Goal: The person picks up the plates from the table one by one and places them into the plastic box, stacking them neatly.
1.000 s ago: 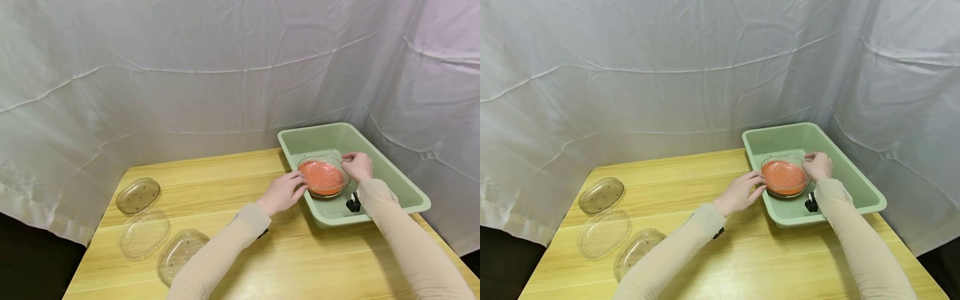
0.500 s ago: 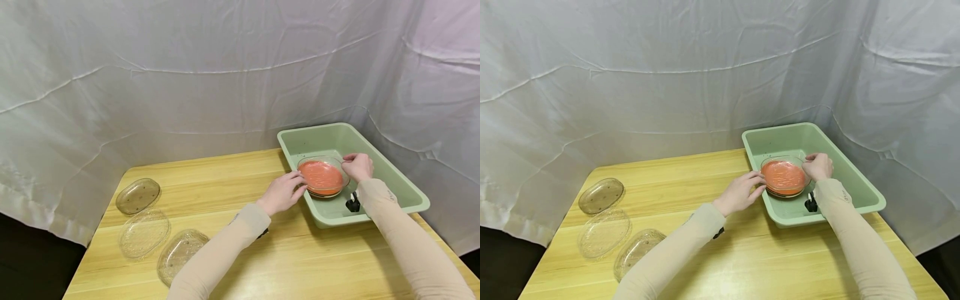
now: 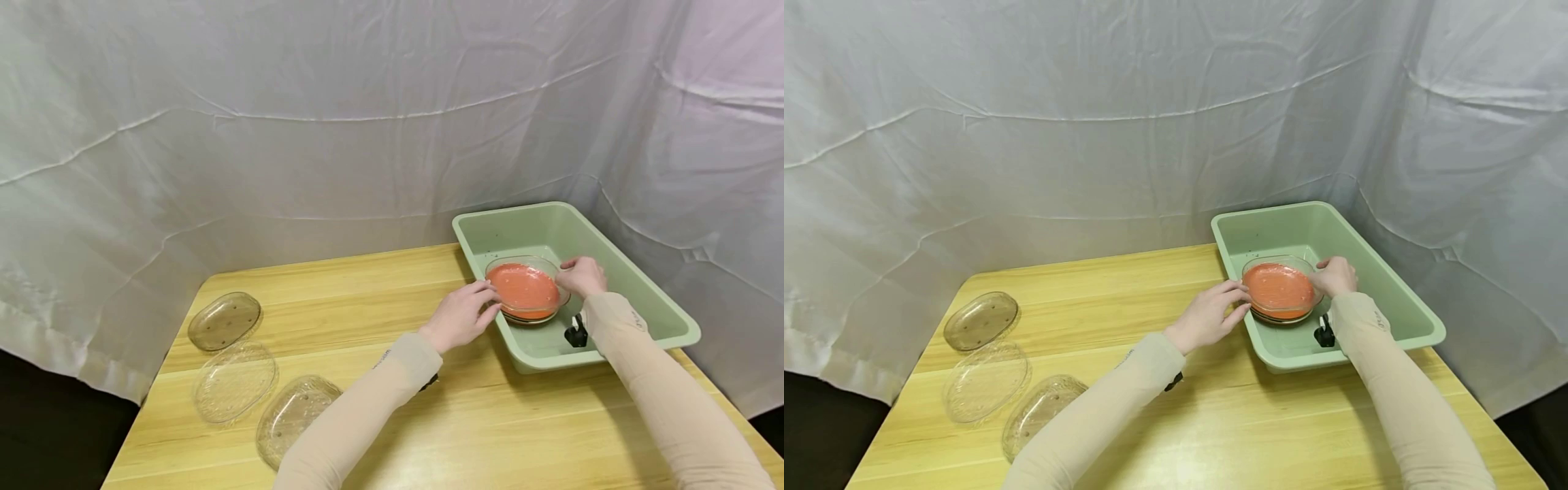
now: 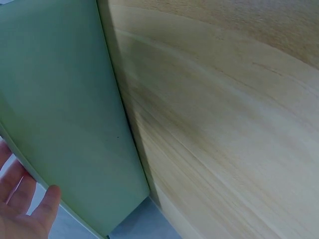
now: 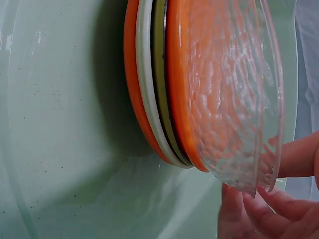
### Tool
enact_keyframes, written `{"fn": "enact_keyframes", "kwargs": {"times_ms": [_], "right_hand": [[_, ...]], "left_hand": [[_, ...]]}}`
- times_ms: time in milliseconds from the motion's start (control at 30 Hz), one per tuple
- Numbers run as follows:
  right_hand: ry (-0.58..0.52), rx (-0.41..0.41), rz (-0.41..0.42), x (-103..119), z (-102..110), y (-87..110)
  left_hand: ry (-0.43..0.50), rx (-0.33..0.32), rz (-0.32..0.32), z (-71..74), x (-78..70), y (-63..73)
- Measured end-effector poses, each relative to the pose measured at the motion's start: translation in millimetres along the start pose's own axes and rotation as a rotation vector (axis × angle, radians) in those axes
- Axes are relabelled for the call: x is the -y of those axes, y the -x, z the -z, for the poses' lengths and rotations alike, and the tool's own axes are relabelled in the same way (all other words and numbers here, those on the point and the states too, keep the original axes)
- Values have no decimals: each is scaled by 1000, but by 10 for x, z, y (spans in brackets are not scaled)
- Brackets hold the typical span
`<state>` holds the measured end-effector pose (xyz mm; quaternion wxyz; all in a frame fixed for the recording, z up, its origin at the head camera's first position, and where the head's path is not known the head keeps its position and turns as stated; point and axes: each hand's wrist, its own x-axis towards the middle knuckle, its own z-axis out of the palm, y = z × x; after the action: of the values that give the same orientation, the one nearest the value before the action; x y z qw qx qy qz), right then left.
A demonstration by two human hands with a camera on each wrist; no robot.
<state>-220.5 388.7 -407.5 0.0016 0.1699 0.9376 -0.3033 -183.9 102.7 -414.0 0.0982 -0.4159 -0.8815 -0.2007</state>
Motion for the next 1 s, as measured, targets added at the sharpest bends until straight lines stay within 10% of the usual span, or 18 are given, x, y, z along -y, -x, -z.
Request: {"fn": "enact_keyframes", "kwargs": {"times_ms": [1000], "right_hand": [[4, -3, -6, 50, -36, -11]], "left_hand": [[12, -12, 12, 14, 42, 28]]}}
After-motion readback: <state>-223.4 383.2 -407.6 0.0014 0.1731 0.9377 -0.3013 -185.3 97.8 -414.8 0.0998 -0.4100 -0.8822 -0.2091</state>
